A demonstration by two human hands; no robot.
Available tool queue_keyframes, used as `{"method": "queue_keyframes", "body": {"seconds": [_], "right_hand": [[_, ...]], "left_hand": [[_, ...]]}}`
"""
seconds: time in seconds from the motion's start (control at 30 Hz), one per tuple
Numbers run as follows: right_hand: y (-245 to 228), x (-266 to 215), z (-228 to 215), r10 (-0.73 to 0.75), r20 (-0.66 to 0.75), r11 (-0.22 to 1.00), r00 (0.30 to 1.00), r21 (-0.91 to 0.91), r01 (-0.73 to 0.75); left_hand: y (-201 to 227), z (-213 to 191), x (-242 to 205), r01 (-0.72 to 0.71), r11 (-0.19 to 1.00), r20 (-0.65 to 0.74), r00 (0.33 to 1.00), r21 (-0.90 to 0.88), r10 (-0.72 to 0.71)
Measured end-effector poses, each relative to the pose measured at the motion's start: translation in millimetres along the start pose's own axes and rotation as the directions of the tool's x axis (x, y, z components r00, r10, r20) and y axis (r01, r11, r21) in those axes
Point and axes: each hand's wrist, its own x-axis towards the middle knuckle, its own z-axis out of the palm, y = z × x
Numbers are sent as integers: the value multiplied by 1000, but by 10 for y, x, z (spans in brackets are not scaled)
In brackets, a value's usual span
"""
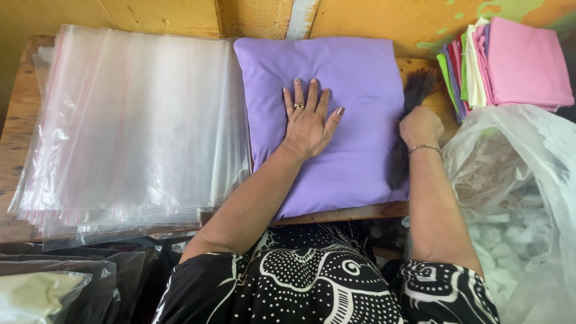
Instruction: The person stuffs a purple pillowcase with white cotton-like filling by hand, then smooths and shapes the pillow. They use a small brush to pat and flatten the surface, ensuring even distribution of the filling.
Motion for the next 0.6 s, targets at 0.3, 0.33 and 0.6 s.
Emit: {"method": "queue_keyframes", "body": {"seconds": [0.3,0.33,0.6], "right_hand": [[-1155,-1031,-1704,-419,-280,878,864,119,464],[-1361,-1207,-1718,-414,-281,880,866,120,460],[-1016,-673,-901,-380,-207,925,902,-100,367]], "left_hand": [[-183,263,112,-123,970,-353,935,-211,41],[-200,247,84,-128,969,-352,935,-211,47],[-250,295,82,-260,900,-475,877,-350,69]]}}
